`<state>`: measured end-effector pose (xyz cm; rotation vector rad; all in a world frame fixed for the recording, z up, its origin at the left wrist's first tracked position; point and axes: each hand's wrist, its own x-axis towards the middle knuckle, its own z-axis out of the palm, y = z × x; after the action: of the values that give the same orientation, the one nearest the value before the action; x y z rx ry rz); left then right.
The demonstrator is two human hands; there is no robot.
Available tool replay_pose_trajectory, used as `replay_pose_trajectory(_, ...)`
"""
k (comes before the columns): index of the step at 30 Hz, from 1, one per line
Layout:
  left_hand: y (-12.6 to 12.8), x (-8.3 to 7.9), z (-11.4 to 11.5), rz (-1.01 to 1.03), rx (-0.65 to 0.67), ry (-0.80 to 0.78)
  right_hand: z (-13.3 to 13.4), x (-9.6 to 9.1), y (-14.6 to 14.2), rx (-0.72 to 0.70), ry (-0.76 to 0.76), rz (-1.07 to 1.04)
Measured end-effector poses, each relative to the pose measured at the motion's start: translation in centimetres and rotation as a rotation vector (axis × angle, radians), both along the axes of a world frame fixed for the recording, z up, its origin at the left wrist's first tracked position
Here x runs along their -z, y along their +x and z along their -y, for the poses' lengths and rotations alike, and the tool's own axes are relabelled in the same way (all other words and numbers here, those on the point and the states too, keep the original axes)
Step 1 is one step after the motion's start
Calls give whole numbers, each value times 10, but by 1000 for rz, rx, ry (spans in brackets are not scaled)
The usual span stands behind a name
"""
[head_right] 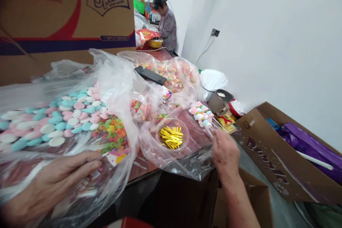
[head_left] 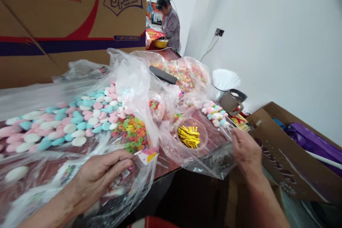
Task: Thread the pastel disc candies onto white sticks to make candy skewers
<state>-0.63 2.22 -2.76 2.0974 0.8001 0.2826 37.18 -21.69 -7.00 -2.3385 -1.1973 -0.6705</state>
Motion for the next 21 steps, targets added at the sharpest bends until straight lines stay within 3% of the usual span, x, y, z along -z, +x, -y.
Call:
replay_pose_trajectory(4, 0, -10, 4, 63, 54, 14, 11, -26, -16, -261, 179, -97)
replay_pose_trajectory(10, -2, -16, 0, 98, 90, -86, -22, -64, -71, -734, 103, -120)
replay_pose_trajectory(16, -6, -15, 1, 148, 104, -176, -50, -68, -82, -918, 107, -98)
replay_pose_trajectory(21, -12, -9, -3, 158, 115, -207, -57, -66, -82, -925, 107, -45)
